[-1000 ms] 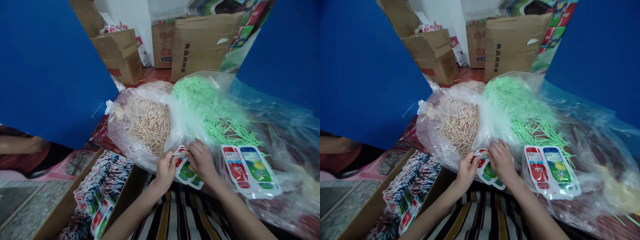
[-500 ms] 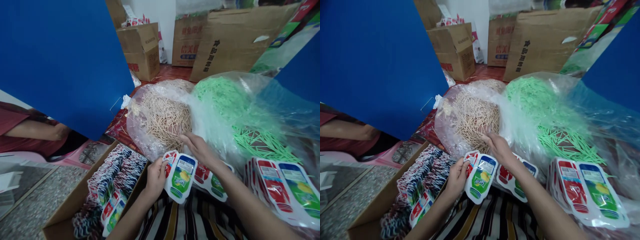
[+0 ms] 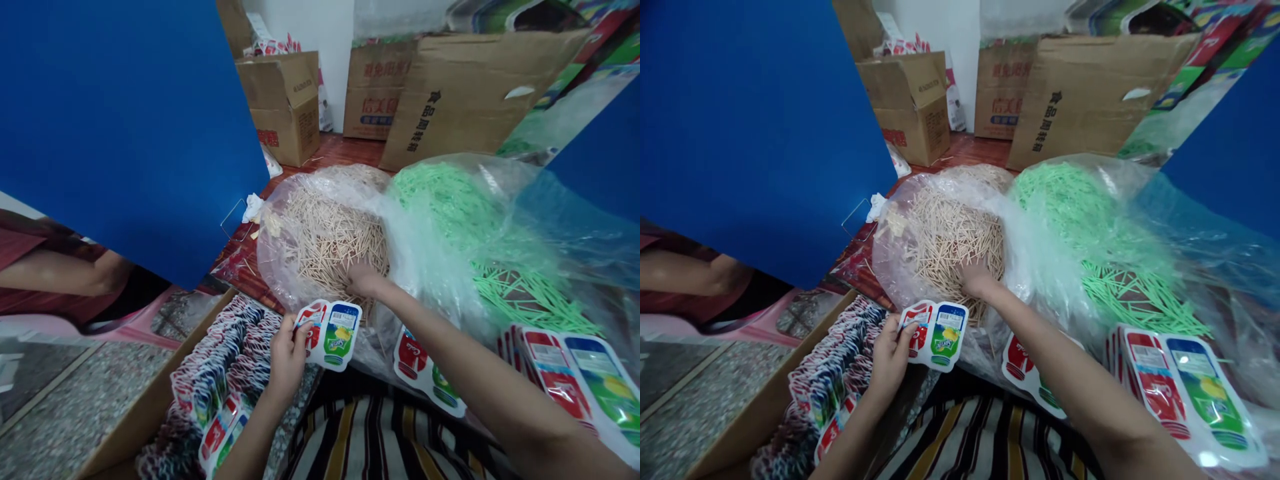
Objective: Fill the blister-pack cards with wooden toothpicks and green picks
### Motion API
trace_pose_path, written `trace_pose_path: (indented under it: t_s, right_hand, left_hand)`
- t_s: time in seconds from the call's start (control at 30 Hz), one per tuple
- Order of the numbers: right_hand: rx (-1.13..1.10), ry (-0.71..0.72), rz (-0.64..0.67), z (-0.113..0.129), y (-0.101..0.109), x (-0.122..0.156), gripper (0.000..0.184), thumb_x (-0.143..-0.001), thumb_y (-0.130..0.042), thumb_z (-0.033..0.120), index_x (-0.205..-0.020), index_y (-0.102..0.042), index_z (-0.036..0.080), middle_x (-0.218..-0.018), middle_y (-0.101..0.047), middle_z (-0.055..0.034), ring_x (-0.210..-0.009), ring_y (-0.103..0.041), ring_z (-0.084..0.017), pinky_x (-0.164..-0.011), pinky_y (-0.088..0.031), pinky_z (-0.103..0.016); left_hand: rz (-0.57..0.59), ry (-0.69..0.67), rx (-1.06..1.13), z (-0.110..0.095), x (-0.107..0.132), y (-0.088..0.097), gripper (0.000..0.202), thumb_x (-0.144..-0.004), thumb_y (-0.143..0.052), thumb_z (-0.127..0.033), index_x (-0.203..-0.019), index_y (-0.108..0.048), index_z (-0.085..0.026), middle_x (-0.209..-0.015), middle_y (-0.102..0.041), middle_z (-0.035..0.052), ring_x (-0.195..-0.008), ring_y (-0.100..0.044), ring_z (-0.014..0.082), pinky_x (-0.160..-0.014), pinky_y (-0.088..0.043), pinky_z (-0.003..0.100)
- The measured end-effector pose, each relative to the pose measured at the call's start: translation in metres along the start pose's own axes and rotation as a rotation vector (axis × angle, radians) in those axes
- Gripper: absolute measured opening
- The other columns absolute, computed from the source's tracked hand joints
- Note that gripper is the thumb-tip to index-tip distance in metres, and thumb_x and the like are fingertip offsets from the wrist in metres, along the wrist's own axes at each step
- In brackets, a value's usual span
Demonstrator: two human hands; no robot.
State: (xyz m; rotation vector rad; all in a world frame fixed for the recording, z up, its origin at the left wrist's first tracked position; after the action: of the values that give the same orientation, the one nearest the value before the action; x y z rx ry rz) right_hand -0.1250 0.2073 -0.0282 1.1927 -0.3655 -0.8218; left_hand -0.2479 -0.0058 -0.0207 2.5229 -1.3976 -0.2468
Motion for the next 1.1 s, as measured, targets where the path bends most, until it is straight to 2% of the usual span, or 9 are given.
trace_pose_path:
  t_s: [0.07, 0.2, 0.3, 0.5, 0.7, 0.87, 1.0, 1.1]
  right_hand:
    - [-0.008, -0.017, 0.008, -0.005, 0.006, 0.001, 0.01, -0.064, -0.069, 0.025, -0.065, -0.062, 0.019, -0.06, -0.063, -0.0043, -0.058, -0.058, -0.017, -0.055, -0.038, -0.025]
    - [-0.027, -0.059, -0.051, -0.011, 0.021, 0.008, 0.018, -0.083, -0.048, 0.026, -0.07, -0.057, 0.017, -0.067, -0.061, -0.0051, -0.062, -0.055, -0.015, -0.058, -0.036, -0.025]
    - [-0.061, -0.033, -0.063, -0.009, 0.021, 0.016, 0.015, -0.083, -0.049, 0.024, -0.07, -0.054, 0.017, -0.075, -0.061, -0.0057, -0.07, -0.055, -0.015, -0.065, -0.037, -0.025]
    - [-0.14, -0.027, -0.054, -0.009, 0.014, 0.023, 0.024, -0.086, -0.05, 0.034, -0.068, -0.051, 0.018, -0.072, -0.06, -0.0036, -0.068, -0.054, -0.015, -0.065, -0.038, -0.025]
    - [-0.199, -0.126, -0.109, -0.017, 0.012, 0.023, 0.028, -0.089, -0.043, 0.039, -0.073, -0.054, 0.019, -0.064, -0.057, -0.003, -0.064, -0.052, -0.017, -0.063, -0.038, -0.026]
    - [-0.267, -0.167, -0.157, -0.025, 0.015, 0.019, 0.029, -0.092, -0.036, 0.037, -0.08, -0.055, 0.019, -0.073, -0.06, -0.0043, -0.071, -0.053, -0.018, -0.066, -0.039, -0.027]
    - [-0.332, -0.153, -0.128, -0.021, 0.009, 0.019, 0.021, -0.085, -0.049, 0.036, -0.071, -0.05, 0.02, -0.066, -0.057, -0.0019, -0.064, -0.051, -0.017, -0.064, -0.038, -0.027]
    - [-0.407, -0.172, -0.142, -0.019, 0.002, 0.021, 0.016, -0.083, -0.052, 0.035, -0.078, -0.052, 0.02, -0.066, -0.057, -0.0013, -0.061, -0.052, -0.017, -0.063, -0.039, -0.028]
  left_hand:
    - [0.003, 0.059, 0.119, 0.004, -0.001, -0.003, 0.019, -0.082, -0.058, -0.034, -0.075, -0.058, -0.016, -0.064, -0.061, -0.0021, -0.058, -0.055, 0.0121, -0.055, -0.044, 0.021]
    - [-0.011, 0.15, 0.255, 0.009, -0.003, -0.007, 0.02, -0.075, -0.066, -0.034, -0.071, -0.062, -0.014, -0.061, -0.062, -0.0019, -0.055, -0.054, 0.0112, -0.053, -0.044, 0.021]
    - [0.016, 0.194, 0.3, 0.009, -0.005, -0.01, 0.02, -0.072, -0.068, -0.033, -0.07, -0.064, -0.014, -0.059, -0.063, -0.0018, -0.053, -0.055, 0.0111, -0.052, -0.045, 0.021]
    - [0.038, 0.173, 0.295, 0.005, -0.006, -0.012, 0.021, -0.074, -0.066, -0.035, -0.072, -0.067, -0.014, -0.062, -0.065, -0.0012, -0.055, -0.056, 0.0119, -0.055, -0.046, 0.021]
    - [0.078, 0.183, 0.313, 0.003, -0.009, -0.02, 0.022, -0.075, -0.065, -0.036, -0.073, -0.068, -0.014, -0.063, -0.066, -0.001, -0.055, -0.056, 0.012, -0.054, -0.046, 0.021]
    - [0.096, 0.192, 0.344, 0.0, -0.012, -0.026, 0.02, -0.076, -0.065, -0.034, -0.075, -0.068, -0.014, -0.059, -0.063, -0.0022, -0.054, -0.056, 0.0115, -0.054, -0.046, 0.021]
    - [0.098, 0.2, 0.336, 0.001, -0.012, -0.028, 0.02, -0.076, -0.065, -0.034, -0.073, -0.068, -0.014, -0.06, -0.063, -0.0014, -0.054, -0.056, 0.0116, -0.053, -0.046, 0.021]
    - [0.097, 0.202, 0.334, 0.002, -0.012, -0.029, 0.02, -0.076, -0.065, -0.034, -0.074, -0.068, -0.014, -0.062, -0.065, -0.0012, -0.054, -0.056, 0.0117, -0.054, -0.046, 0.021]
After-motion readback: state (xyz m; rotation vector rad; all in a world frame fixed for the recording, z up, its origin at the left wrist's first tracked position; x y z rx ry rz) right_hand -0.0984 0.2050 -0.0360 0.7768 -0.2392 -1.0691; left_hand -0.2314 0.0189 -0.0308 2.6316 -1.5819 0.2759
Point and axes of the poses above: each hand's wrist, its own x-axis away from the middle knuckle, its own y-axis out of the back of the hand, z = x × y, the point moved 6 cm from there along -x, towards the middle knuckle
